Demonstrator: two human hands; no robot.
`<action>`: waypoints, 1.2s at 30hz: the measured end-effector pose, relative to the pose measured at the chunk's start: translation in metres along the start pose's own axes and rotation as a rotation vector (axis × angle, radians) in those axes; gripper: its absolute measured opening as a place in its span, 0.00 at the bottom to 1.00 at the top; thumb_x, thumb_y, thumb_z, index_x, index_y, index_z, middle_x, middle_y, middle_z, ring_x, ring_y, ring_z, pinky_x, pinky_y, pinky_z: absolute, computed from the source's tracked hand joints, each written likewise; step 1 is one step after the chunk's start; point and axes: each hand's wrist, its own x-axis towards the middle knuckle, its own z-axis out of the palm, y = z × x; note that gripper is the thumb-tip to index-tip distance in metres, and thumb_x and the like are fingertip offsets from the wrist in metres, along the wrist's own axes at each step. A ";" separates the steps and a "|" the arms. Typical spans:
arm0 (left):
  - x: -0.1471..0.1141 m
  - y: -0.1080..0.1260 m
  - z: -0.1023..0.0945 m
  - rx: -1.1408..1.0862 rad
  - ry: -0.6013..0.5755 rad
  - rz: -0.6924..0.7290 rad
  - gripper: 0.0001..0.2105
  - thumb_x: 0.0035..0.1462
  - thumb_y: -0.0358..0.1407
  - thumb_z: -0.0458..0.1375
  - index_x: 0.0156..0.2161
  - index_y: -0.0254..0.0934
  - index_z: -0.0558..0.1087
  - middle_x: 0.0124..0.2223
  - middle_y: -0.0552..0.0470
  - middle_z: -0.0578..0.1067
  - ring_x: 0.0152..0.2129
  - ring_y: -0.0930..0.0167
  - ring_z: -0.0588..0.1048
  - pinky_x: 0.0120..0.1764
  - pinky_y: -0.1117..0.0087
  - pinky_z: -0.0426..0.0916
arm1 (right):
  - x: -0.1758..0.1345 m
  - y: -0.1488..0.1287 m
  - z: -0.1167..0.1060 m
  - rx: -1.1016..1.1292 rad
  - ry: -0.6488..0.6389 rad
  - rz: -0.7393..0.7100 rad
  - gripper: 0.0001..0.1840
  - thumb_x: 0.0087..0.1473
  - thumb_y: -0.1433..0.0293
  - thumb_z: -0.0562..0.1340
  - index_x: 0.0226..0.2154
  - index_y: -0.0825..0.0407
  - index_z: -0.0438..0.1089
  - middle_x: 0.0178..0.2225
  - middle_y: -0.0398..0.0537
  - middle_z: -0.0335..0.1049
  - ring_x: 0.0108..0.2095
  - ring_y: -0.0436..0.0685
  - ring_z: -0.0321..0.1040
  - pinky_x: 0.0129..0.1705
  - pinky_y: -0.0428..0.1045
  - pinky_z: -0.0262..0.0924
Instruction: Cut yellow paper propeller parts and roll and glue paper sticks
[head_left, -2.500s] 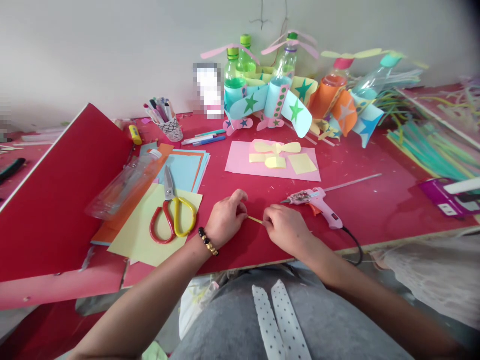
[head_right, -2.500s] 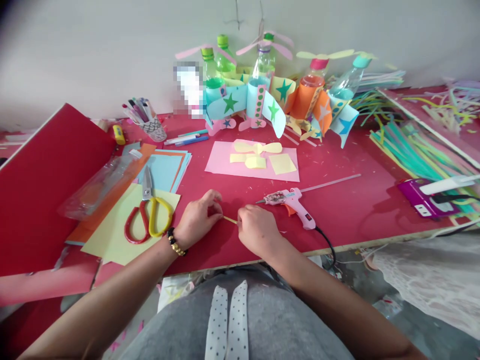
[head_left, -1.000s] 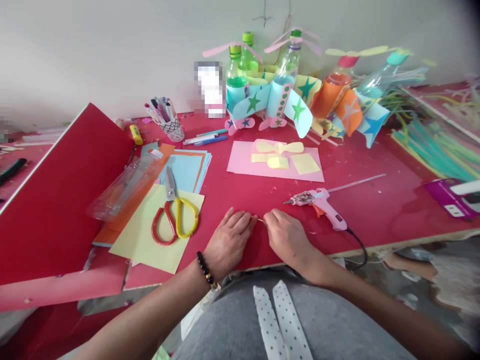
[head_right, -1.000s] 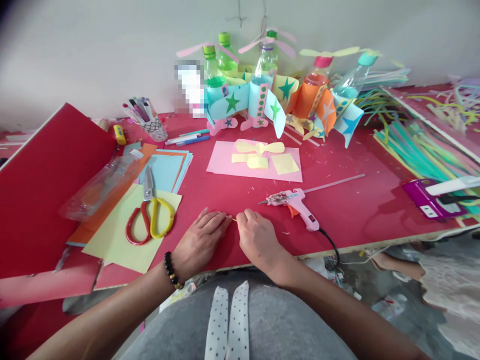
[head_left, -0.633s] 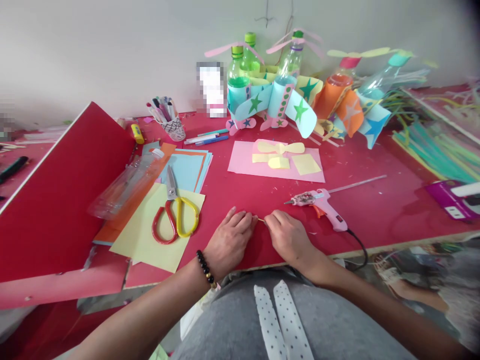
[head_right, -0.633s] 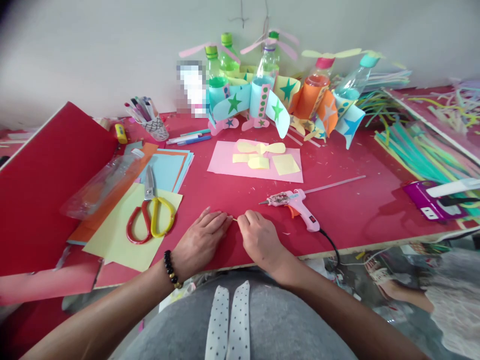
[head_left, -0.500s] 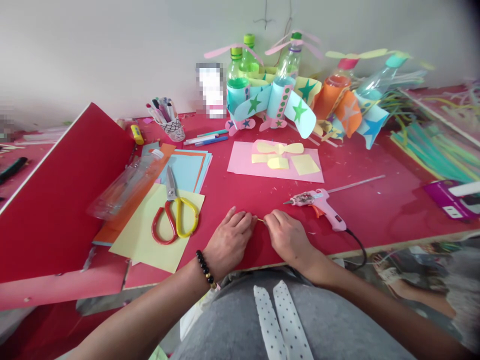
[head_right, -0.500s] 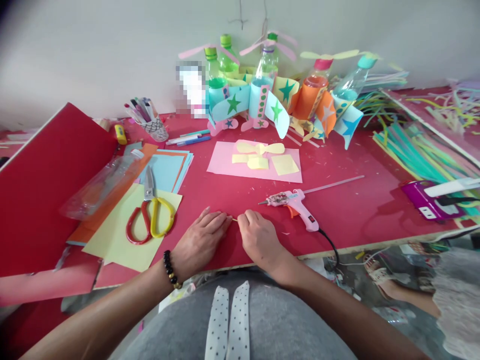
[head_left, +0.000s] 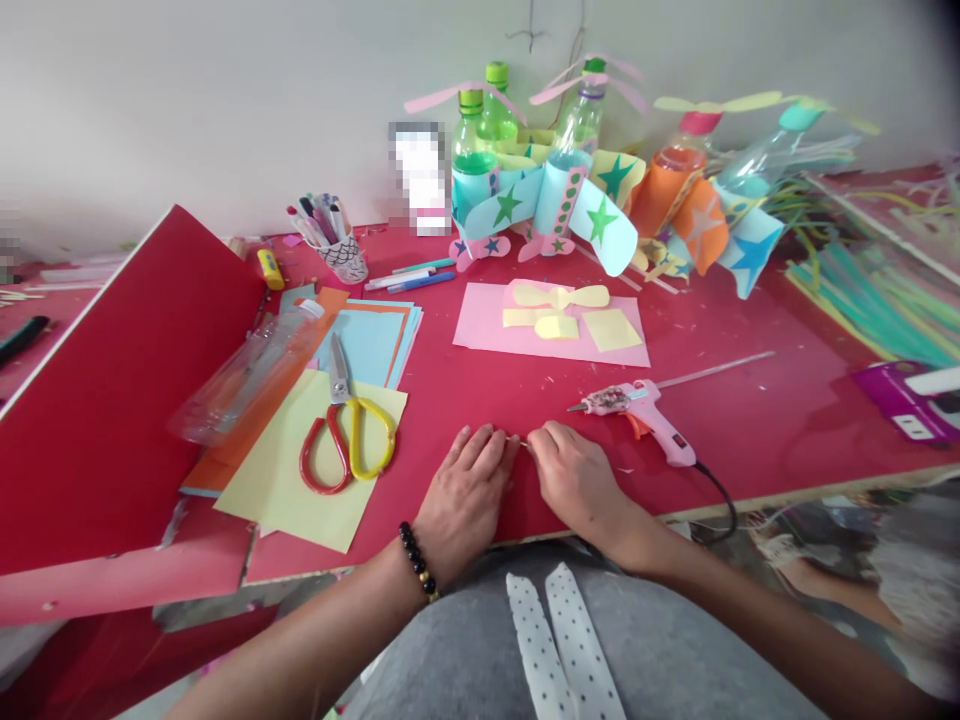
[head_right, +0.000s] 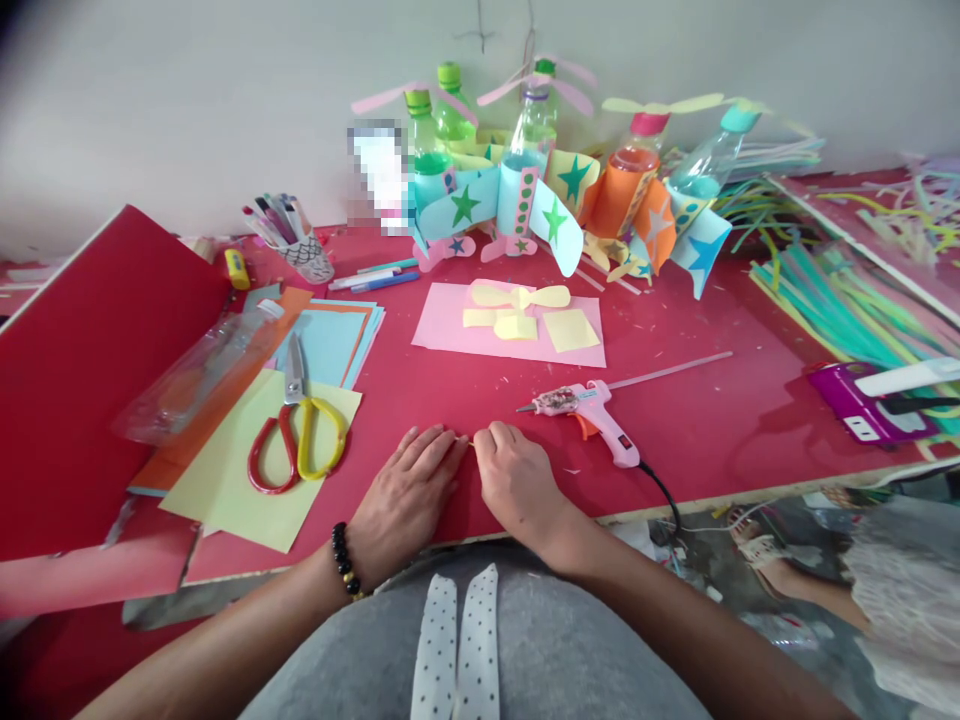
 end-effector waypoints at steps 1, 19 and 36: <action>0.000 0.000 -0.001 0.005 -0.004 0.002 0.20 0.62 0.32 0.46 0.59 0.34 0.60 0.56 0.46 0.66 0.56 0.62 0.61 0.60 0.55 0.53 | -0.001 0.000 0.000 0.004 -0.007 0.000 0.08 0.56 0.79 0.53 0.28 0.53 0.64 0.29 0.49 0.63 0.33 0.56 0.60 0.36 0.48 0.52; 0.004 0.000 -0.005 0.040 -0.048 0.026 0.20 0.63 0.32 0.44 0.59 0.32 0.61 0.56 0.45 0.66 0.55 0.61 0.61 0.60 0.54 0.52 | -0.025 0.008 -0.004 0.001 -0.034 -0.197 0.23 0.58 0.74 0.54 0.56 0.61 0.61 0.49 0.56 0.66 0.41 0.62 0.57 0.41 0.57 0.57; 0.002 -0.001 -0.001 0.036 -0.056 0.017 0.20 0.63 0.33 0.44 0.59 0.34 0.60 0.57 0.46 0.65 0.57 0.61 0.60 0.61 0.54 0.50 | -0.024 0.006 -0.004 0.021 -0.045 -0.167 0.21 0.59 0.74 0.52 0.54 0.61 0.63 0.48 0.55 0.67 0.41 0.61 0.57 0.42 0.57 0.57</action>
